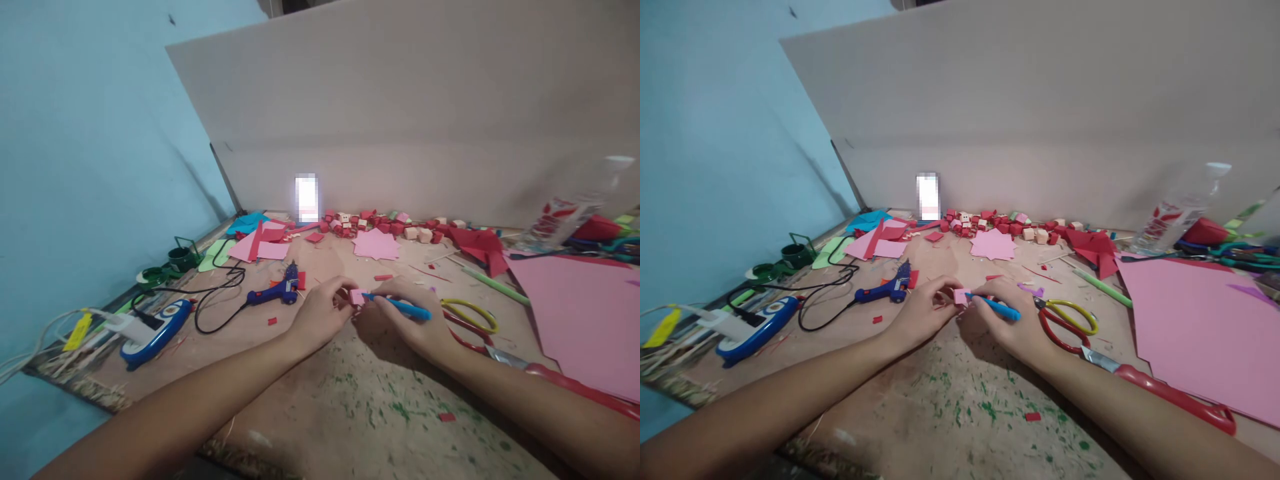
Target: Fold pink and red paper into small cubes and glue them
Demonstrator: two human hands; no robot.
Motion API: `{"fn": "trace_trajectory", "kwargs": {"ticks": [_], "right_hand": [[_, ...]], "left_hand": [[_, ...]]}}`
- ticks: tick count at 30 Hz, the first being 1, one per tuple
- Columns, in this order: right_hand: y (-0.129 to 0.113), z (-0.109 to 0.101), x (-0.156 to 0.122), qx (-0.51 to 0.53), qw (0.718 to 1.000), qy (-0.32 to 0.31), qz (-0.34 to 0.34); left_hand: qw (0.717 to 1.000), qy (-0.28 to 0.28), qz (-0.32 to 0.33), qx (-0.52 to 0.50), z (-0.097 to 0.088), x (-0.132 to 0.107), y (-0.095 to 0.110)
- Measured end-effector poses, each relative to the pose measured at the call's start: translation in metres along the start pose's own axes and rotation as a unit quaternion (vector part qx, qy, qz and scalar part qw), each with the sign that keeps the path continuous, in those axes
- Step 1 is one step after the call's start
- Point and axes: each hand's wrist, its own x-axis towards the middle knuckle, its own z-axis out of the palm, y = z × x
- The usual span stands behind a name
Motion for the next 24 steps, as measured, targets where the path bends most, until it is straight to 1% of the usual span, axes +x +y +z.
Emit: {"fn": "trace_trajectory", "kwargs": {"ticks": [24], "right_hand": [[0.0008, -0.0005, -0.0005, 0.006, 1.000, -0.001, -0.005]], "left_hand": [[1.000, -0.002, -0.004, -0.001, -0.0001, 0.0001, -0.0004]]}}
